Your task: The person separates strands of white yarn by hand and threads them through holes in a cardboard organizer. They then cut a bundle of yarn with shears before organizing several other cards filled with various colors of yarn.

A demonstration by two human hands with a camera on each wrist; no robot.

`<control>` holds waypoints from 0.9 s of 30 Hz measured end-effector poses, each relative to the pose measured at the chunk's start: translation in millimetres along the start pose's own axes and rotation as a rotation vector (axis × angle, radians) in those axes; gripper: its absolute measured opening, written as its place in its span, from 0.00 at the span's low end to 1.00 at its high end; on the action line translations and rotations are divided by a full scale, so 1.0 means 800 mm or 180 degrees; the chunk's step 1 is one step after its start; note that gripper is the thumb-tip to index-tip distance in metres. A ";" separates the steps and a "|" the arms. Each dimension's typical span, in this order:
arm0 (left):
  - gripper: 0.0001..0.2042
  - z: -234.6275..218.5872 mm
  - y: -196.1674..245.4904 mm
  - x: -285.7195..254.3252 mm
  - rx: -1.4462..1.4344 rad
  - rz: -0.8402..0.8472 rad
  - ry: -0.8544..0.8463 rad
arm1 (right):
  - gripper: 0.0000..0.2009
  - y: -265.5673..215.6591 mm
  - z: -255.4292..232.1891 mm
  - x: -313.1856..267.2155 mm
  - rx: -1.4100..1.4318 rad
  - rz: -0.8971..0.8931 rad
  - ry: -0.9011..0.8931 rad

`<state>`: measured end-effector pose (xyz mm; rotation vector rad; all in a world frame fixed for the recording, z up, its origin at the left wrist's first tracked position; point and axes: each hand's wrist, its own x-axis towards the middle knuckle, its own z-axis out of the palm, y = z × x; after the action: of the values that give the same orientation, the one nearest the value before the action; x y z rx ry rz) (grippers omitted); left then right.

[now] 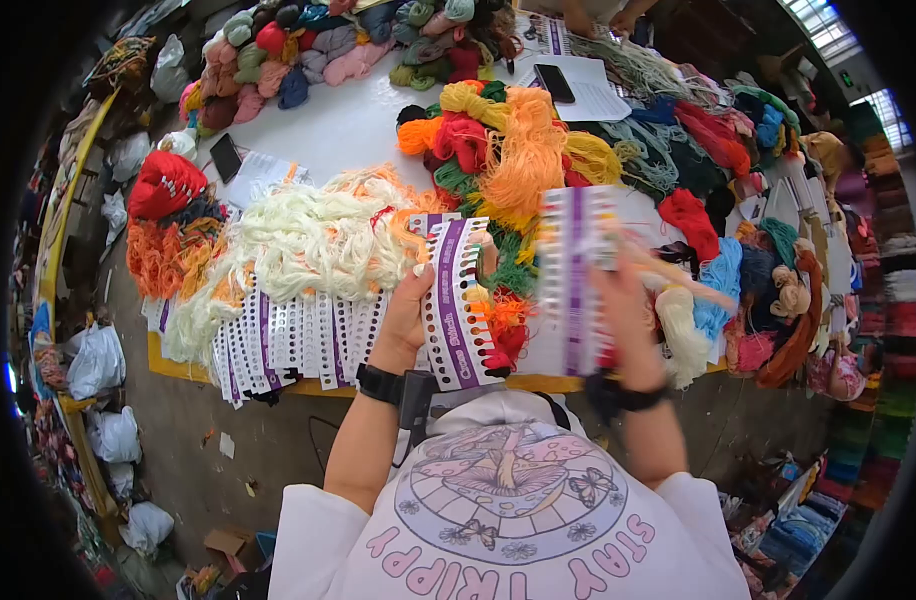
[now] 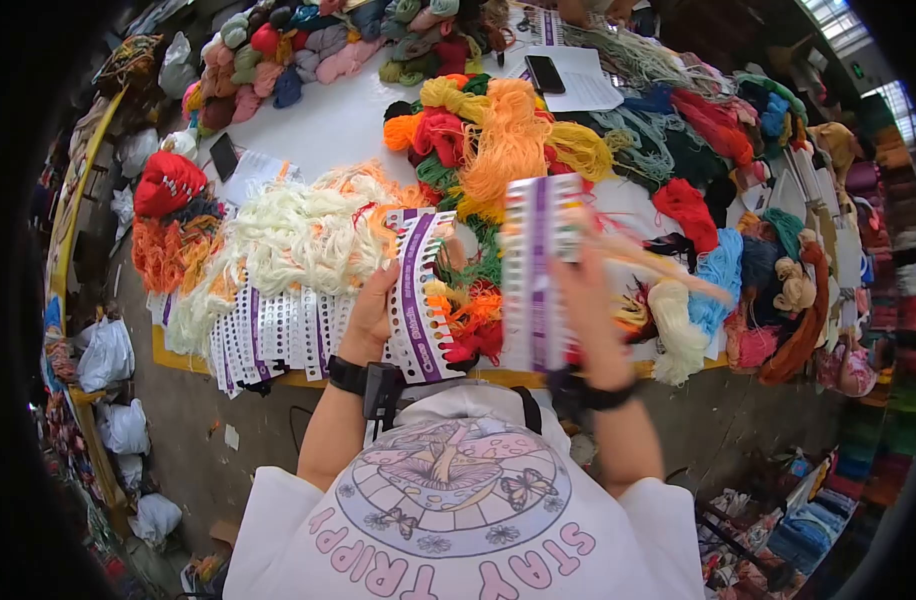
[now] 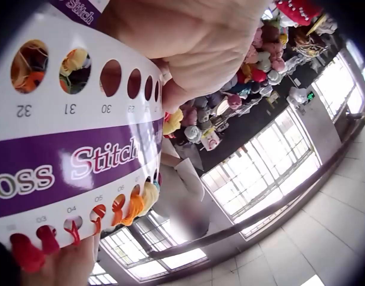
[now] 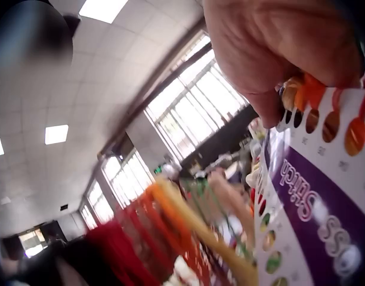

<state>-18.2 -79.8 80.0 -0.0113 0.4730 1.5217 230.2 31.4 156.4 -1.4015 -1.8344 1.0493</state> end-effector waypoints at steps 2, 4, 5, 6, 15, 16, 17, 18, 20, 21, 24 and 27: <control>0.14 0.005 -0.010 0.001 0.0045 0.0185 0.0068 | 0.18 -0.005 0.076 0.000 0.0016 0.0305 -0.0220; 0.15 0.006 -0.016 0.002 0.0064 0.0326 0.0081 | 0.16 -0.004 0.115 -0.005 0.0045 0.0689 -0.0539; 0.15 0.006 -0.019 0.002 0.0046 0.0430 0.0115 | 0.16 0.010 0.131 -0.010 0.0073 0.0552 -0.0568; 0.15 0.003 -0.022 0.004 0.0165 0.0474 0.0055 | 0.16 0.007 0.137 -0.011 0.0463 0.0263 -0.0587; 0.15 0.026 -0.038 0.011 0.1721 0.0911 0.1008 | 0.16 -0.034 0.097 -0.016 0.0261 0.0029 -0.1193; 0.14 0.027 -0.030 0.009 0.2036 0.0941 0.1243 | 0.16 -0.048 0.077 -0.012 0.0292 -0.0080 -0.1117; 0.14 0.018 -0.026 0.011 0.1961 0.1156 0.1443 | 0.16 -0.066 0.055 -0.010 0.0325 -0.0181 -0.1033; 0.14 0.005 -0.022 0.016 0.1883 0.1370 0.1634 | 0.15 -0.095 0.026 -0.010 0.0554 -0.0039 -0.1094; 0.10 0.000 -0.015 0.022 0.2094 0.1564 0.1443 | 0.15 -0.143 -0.029 -0.015 0.0669 -0.0009 -0.1085; 0.10 0.008 -0.008 0.026 0.2805 0.1637 0.1082 | 0.14 -0.158 -0.052 -0.018 0.0558 -0.0114 -0.1016; 0.09 0.025 0.017 0.059 0.4355 0.1801 0.0349 | 0.16 -0.206 -0.119 -0.028 0.0455 -0.0283 -0.0416; 0.10 0.016 0.058 0.099 0.4662 0.1704 0.0640 | 0.17 -0.222 -0.198 -0.042 0.0688 -0.0562 0.0580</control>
<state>-60.8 2.2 80.5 1.1774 1.7524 1.3461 282.7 12.2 389.9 -1.1465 -1.6275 0.9642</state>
